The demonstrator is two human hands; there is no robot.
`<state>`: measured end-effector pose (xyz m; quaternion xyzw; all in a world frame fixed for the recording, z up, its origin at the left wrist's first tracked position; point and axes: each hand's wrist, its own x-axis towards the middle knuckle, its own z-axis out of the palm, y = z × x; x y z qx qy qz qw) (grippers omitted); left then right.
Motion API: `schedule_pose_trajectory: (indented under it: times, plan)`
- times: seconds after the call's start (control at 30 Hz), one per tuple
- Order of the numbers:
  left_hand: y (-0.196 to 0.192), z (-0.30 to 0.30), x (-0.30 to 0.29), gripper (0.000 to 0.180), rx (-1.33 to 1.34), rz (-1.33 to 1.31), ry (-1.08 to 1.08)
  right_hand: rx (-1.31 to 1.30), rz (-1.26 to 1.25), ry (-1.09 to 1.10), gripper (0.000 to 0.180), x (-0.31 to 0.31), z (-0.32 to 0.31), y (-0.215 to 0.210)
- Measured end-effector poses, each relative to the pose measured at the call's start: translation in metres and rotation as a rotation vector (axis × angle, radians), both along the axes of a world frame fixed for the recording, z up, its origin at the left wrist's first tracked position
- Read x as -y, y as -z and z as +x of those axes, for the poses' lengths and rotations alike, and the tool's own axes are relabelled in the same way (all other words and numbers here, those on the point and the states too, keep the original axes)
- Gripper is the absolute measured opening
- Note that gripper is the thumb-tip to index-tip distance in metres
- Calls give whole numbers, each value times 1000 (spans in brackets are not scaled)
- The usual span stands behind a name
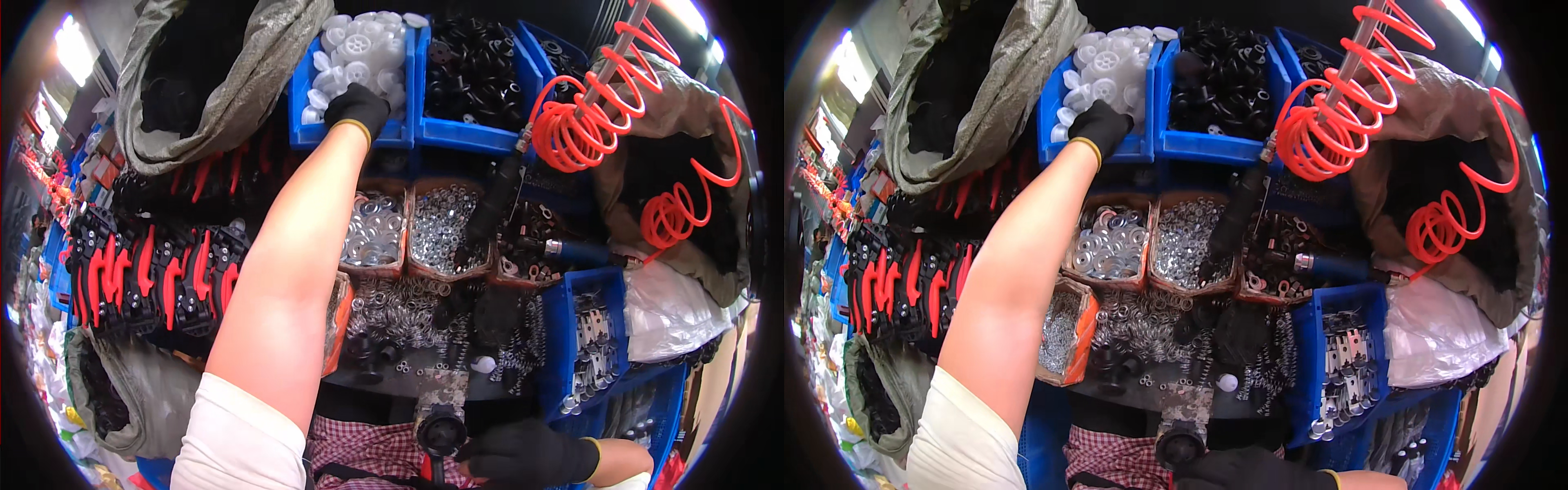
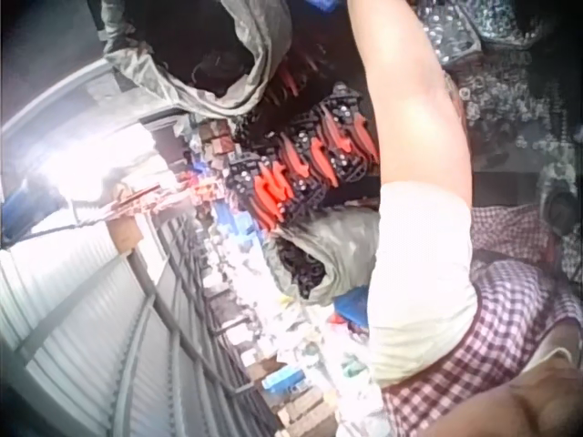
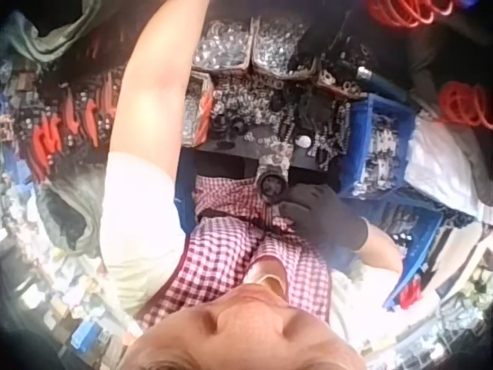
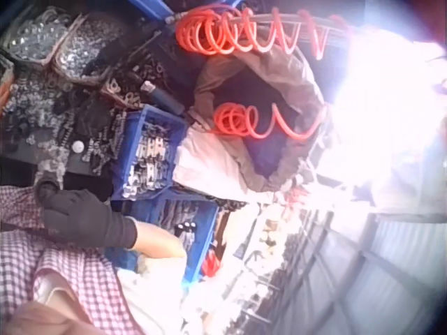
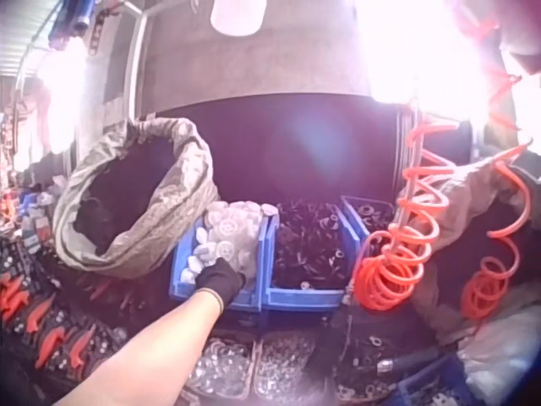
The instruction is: The person assembles caulking guns by gluing parts, driving screws with a pneumatic screwdriver, and screwing barrels onto the handle assemblies. The person then packs the completed caulking guns into plastic bags and places them into a blue crate.
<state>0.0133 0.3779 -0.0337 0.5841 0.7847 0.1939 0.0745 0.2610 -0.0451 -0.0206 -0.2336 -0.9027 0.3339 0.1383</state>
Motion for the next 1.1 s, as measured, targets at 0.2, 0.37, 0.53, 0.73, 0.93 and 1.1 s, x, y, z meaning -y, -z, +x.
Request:
schedule_pose_trajectory:
  times: [0.2, 0.37, 0.53, 0.73, 0.93, 1.1]
  plan:
    - [2, 2, 7, 64, 226, 185, -101, 190, 628, -134, 33, -2, -14, -8]
    - [11, -11, 9, 61, 141, 390, 97, 38, 767, -404, 30, -20, -15, 14]
    - [33, -51, 39, 26, 934, 691, 267, 421, 149, 9, 23, -5, -20, -39]
    - [60, -84, 97, 19, 1803, 256, 152, 388, 296, -247, 18, -26, -18, -31]
    - [99, -67, 123, 36, 293, 135, 558, 254, 329, -358, 11, -25, -25, -18]
    - [102, -24, 132, 38, -426, -87, 413, 426, 248, -304, 19, -21, -26, -21]
